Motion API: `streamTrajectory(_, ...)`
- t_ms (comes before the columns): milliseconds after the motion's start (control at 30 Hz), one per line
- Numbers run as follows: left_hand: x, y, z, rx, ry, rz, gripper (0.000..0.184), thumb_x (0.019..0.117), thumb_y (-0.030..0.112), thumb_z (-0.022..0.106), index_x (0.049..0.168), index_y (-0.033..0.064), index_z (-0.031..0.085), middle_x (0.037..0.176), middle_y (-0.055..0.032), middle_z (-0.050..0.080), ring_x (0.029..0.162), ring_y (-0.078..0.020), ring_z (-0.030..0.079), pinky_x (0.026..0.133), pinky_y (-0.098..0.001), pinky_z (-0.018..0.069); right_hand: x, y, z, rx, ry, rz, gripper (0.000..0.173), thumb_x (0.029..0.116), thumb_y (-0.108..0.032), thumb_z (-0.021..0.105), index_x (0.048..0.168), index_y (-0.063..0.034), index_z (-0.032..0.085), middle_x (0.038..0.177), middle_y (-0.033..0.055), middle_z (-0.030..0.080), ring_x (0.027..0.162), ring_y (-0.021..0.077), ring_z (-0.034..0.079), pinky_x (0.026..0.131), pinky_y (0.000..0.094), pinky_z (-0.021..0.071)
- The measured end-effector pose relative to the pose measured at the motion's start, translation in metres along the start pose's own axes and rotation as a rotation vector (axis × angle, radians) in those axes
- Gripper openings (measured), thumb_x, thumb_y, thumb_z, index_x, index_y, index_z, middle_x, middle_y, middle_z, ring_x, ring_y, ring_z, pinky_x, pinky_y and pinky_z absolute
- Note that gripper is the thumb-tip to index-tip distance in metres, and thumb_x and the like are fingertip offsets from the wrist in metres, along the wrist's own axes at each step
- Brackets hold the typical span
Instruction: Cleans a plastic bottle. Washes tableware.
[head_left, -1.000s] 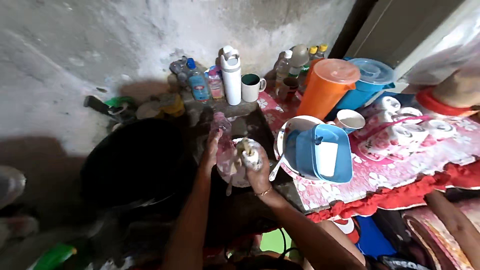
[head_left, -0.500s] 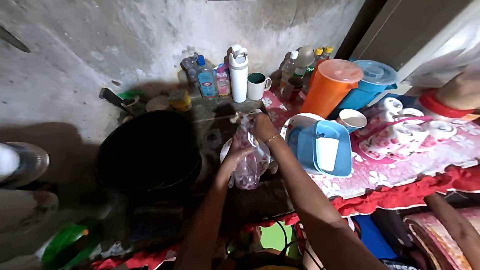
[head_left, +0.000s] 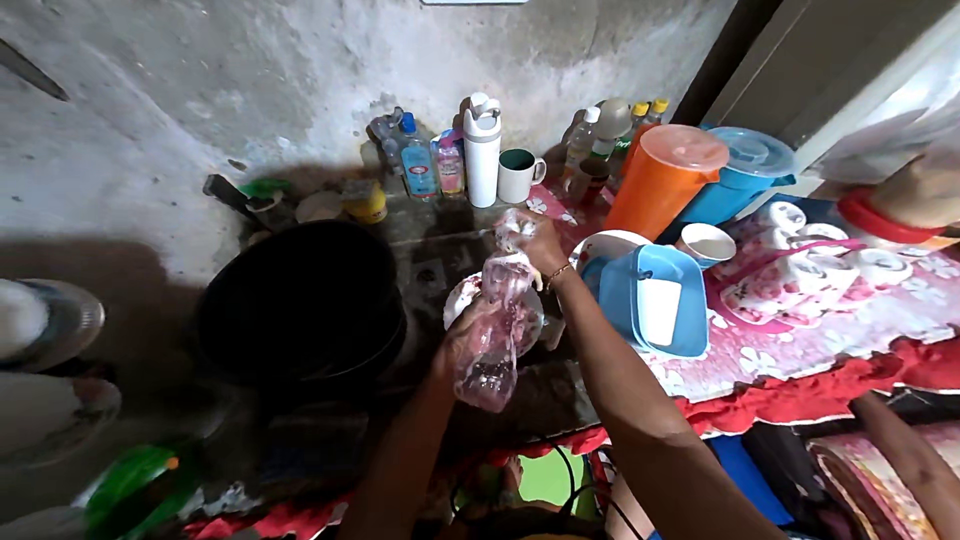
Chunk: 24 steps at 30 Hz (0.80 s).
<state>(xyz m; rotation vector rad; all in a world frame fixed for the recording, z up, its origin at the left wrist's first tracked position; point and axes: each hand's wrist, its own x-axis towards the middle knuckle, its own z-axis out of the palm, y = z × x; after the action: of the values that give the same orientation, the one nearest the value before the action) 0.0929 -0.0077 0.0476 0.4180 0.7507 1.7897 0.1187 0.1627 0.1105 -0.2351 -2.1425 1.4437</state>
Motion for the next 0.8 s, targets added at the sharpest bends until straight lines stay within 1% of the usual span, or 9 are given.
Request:
streamTrajectory(67,0.002,0.021,0.027,0.411,0.291,-0.027,0.028,0.1017,0.002,0.045,0.129,0.0033,0.051,0.097,-0.005,0.068,0.082,-0.0096,0.068,0.073,-0.0257,0.0593,0.007,-0.01,0.0,-0.186,-0.036,0.093,0.032,0.0906,0.002,0.07,0.122,0.0057,0.066,0.115,0.024,0.069,0.104,0.0311,0.067,0.094,0.0481,0.0532)
streamTrajectory(133,0.018,0.026,0.029,0.789,0.441,-0.039,0.072,0.0881,-0.003,0.073,0.151,-0.0002,0.037,0.126,-0.0195,0.062,0.108,-0.0217,0.066,0.094,-0.0373,0.0566,0.014,-0.022,0.007,-0.419,-0.071,0.194,0.036,0.0899,-0.006,0.072,0.125,0.0015,0.068,0.115,0.0264,0.07,0.108,0.0417,0.067,0.095,0.0619,0.0505)
streamTrajectory(200,0.026,0.021,0.022,0.904,0.512,-0.007,0.096,0.0781,0.001,0.083,0.156,0.0022,0.028,0.136,-0.0261,0.057,0.122,-0.0312,0.061,0.103,-0.0468,0.0515,0.014,-0.027,0.012,-0.525,-0.084,0.204,0.039,0.0917,-0.011,0.071,0.129,-0.0007,0.068,0.115,0.0274,0.07,0.11,0.0462,0.067,0.094,0.0667,0.0484)
streamTrajectory(267,0.021,0.026,0.025,0.816,0.491,0.022,0.088,0.0788,-0.005,0.078,0.153,0.0021,0.032,0.13,-0.0226,0.059,0.113,-0.0251,0.063,0.096,-0.0404,0.0549,0.015,-0.017,0.013,-0.426,-0.044,0.048,0.035,0.0888,-0.008,0.073,0.122,0.0026,0.069,0.109,0.0247,0.072,0.103,0.0393,0.07,0.092,0.0602,0.0526)
streamTrajectory(367,0.008,0.035,0.033,0.665,0.411,0.002,0.063,0.0869,-0.011,0.065,0.145,-0.0029,0.04,0.111,-0.0118,0.063,0.091,-0.01,0.065,0.08,-0.026,0.0575,0.008,0.008,0.011,-0.055,0.055,-0.128,0.029,0.0888,0.002,0.068,0.117,0.0062,0.067,0.107,0.0172,0.071,0.094,0.0186,0.068,0.088,0.0377,0.0565)
streamTrajectory(500,0.019,0.051,0.007,0.873,0.501,0.08,0.088,0.0824,-0.002,0.079,0.155,0.004,0.03,0.133,-0.0239,0.058,0.115,-0.0285,0.063,0.097,-0.0442,0.0543,-0.002,0.024,0.005,0.424,0.157,0.196,0.034,0.105,-0.02,0.05,0.138,-0.0129,0.055,0.112,0.0004,0.066,0.088,0.0042,0.063,0.076,0.0251,0.0551)
streamTrajectory(633,0.032,0.076,-0.004,0.869,0.678,0.317,0.1,0.0778,0.005,0.085,0.157,0.0048,0.025,0.141,-0.0262,0.052,0.124,-0.0349,0.058,0.102,-0.0509,0.0513,-0.004,0.033,0.009,0.653,0.104,0.283,0.035,0.1056,-0.026,0.039,0.138,-0.0197,0.053,0.103,-0.0047,0.067,0.078,0.0028,0.063,0.066,0.0233,0.0554)
streamTrajectory(733,0.054,0.096,-0.009,0.841,0.744,0.434,0.102,0.0773,0.009,0.087,0.156,-0.0009,0.022,0.144,-0.0276,0.05,0.131,-0.0334,0.054,0.109,-0.0475,0.0475,-0.001,0.034,0.015,0.345,0.116,0.349,0.034,0.1055,-0.018,0.05,0.139,-0.0156,0.057,0.11,0.003,0.066,0.082,0.0085,0.061,0.07,0.0294,0.0536)
streamTrajectory(800,0.064,0.105,-0.018,0.829,0.781,0.385,0.099,0.0834,0.015,0.084,0.157,-0.0001,0.02,0.148,-0.0279,0.046,0.134,-0.0344,0.051,0.11,-0.0488,0.0455,0.004,0.031,0.02,0.05,0.043,0.354,0.037,0.1031,-0.012,0.058,0.139,-0.0072,0.056,0.118,0.0157,0.066,0.093,0.0222,0.063,0.08,0.0418,0.0543)
